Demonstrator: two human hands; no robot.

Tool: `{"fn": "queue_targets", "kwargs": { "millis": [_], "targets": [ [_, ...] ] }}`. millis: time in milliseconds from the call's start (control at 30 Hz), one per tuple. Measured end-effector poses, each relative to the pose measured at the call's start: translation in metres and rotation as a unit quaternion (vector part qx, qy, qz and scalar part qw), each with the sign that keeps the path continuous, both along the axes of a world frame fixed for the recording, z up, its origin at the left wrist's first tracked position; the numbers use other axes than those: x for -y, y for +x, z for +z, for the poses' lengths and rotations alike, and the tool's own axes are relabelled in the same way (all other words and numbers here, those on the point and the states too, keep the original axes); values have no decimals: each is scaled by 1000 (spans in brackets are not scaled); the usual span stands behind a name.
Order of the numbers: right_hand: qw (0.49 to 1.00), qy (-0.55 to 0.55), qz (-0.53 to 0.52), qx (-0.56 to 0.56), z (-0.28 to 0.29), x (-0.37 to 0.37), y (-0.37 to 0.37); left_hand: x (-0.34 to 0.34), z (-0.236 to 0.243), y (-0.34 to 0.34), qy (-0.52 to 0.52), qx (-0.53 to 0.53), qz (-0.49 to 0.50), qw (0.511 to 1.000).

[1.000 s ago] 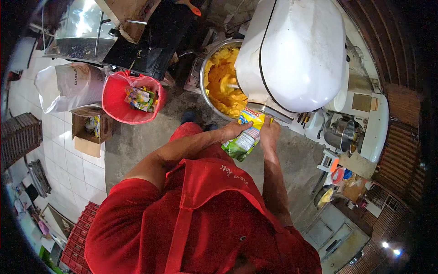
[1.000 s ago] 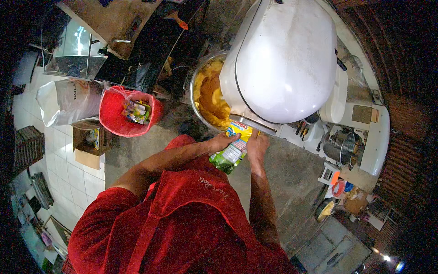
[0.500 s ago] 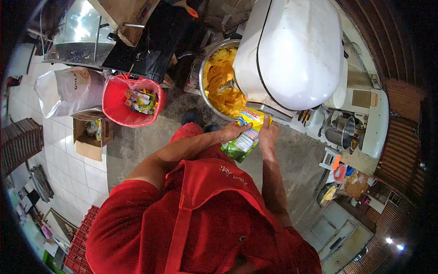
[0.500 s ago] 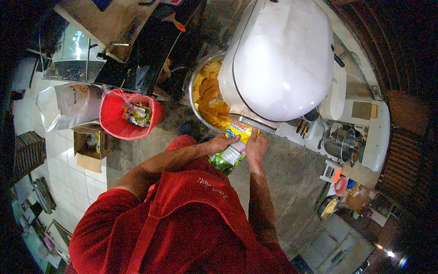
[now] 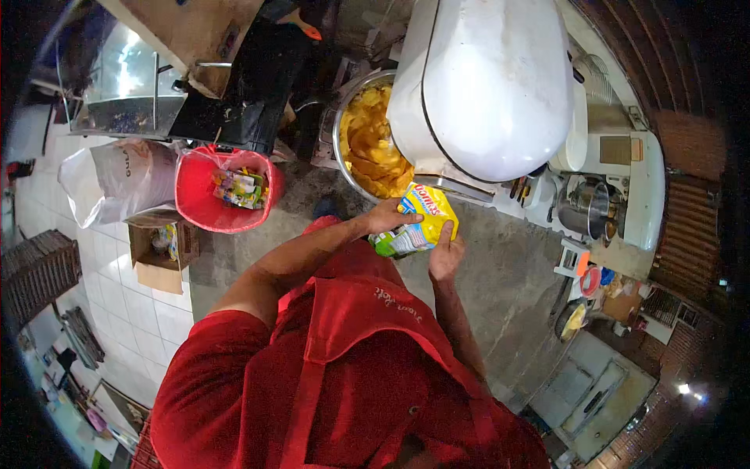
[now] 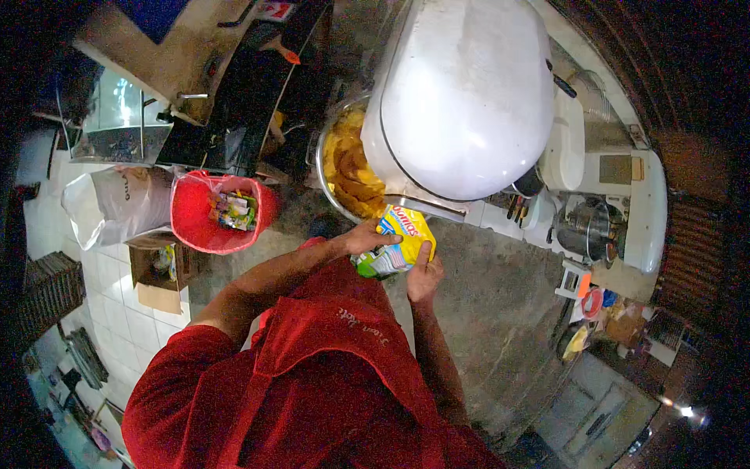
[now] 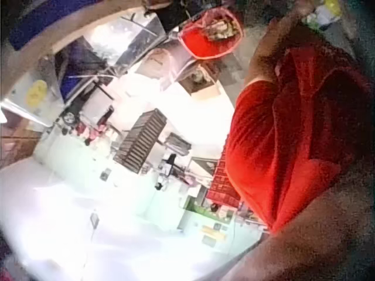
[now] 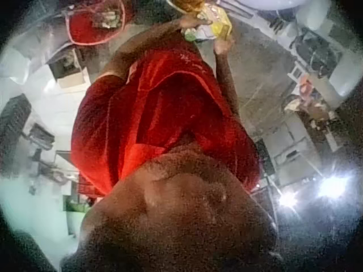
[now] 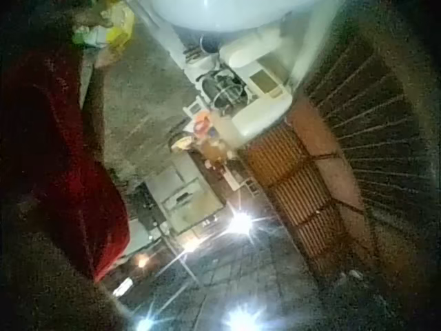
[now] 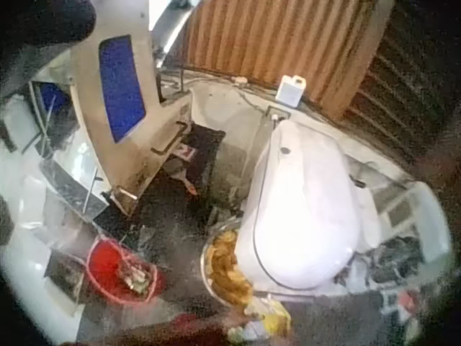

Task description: Adding small packets of margarine or oil from a bag into a commercial mixer filled with dough.

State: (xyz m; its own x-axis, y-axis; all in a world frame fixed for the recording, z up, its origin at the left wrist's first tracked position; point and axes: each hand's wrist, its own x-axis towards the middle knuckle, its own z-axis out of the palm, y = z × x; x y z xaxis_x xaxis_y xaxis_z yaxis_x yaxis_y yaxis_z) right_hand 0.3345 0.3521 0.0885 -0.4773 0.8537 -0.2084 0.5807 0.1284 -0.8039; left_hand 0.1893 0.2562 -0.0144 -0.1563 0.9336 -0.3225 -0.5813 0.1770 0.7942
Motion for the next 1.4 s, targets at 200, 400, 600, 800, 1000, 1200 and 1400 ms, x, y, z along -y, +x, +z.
{"fn": "queue_targets", "kwargs": {
  "millis": [200,400,600,800,1000,1200,1400],
  "targets": [
    [998,0,-25,-58,-17,13,2,2,-20,4,-33,26,-1,999],
    [989,74,10,125,-8,1,-19,9,1,5,-58,64,4,996],
    [994,30,20,104,-9,-9,-39,7,18,-2,-132,65,17,989],
    [979,74,38,187,-34,-19,-39,7,16,1,-112,83,39,989],
    [967,121,65,216,-46,-23,-37,8,18,3,-127,48,45,990],
    [993,50,20,103,-24,-9,-36,2,-10,7,-92,42,51,994],
    [997,-27,-42,-51,-5,21,-12,8,-21,-6,-80,-88,-42,992]
  ]
}}
